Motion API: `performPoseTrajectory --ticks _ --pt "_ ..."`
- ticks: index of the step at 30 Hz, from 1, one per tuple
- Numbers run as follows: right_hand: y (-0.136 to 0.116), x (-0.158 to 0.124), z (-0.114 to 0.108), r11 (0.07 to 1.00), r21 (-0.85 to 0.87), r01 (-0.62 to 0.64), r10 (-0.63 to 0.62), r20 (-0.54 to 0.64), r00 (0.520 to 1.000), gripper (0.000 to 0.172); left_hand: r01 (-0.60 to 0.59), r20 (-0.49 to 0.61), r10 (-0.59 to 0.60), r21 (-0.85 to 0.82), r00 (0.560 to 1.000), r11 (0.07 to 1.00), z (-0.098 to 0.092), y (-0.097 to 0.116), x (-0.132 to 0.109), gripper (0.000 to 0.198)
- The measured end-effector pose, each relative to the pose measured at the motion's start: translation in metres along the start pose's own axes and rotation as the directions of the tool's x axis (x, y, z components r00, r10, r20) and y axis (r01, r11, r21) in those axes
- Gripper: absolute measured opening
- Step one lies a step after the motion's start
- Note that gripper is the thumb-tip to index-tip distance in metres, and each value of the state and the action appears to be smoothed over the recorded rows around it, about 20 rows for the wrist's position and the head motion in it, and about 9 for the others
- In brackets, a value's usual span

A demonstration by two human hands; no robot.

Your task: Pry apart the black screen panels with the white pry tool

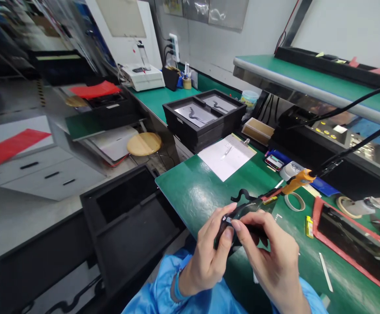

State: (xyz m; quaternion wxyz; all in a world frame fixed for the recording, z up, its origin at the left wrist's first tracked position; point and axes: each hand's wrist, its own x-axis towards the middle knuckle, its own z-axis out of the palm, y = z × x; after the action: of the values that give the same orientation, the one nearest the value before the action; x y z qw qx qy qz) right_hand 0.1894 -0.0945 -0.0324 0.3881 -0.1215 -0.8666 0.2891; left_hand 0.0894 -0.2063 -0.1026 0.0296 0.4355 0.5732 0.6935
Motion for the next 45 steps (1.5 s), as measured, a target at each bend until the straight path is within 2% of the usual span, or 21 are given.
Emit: performPoseTrajectory --ticks 6,14,21,30,45 --pt "0.001 -0.003 0.003 0.999 0.037 -0.037 0.037 0.002 0.999 0.013 -0.079 0.036 0.078 0.012 0.996 0.997 0.000 -0.002 0.004 0.049" --pt "0.001 -0.002 0.006 0.990 0.134 -0.053 0.052 0.008 0.999 0.012 -0.126 0.036 0.124 0.059 0.992 0.990 -0.001 0.000 0.005 0.047" --pt "-0.002 0.002 0.005 0.977 0.201 -0.075 0.075 0.010 0.997 0.022 -0.165 0.037 0.162 0.098 0.986 0.981 -0.001 0.001 0.006 0.039" --pt "-0.001 0.006 0.004 0.955 0.274 -0.115 0.105 0.050 0.993 0.024 -0.230 0.081 0.220 0.147 0.972 0.962 -0.006 0.007 0.013 0.036" --pt "-0.002 0.008 0.006 0.937 0.308 -0.166 0.161 0.041 0.986 0.026 -0.230 0.128 0.208 0.192 0.970 0.954 -0.014 0.012 0.015 0.034"
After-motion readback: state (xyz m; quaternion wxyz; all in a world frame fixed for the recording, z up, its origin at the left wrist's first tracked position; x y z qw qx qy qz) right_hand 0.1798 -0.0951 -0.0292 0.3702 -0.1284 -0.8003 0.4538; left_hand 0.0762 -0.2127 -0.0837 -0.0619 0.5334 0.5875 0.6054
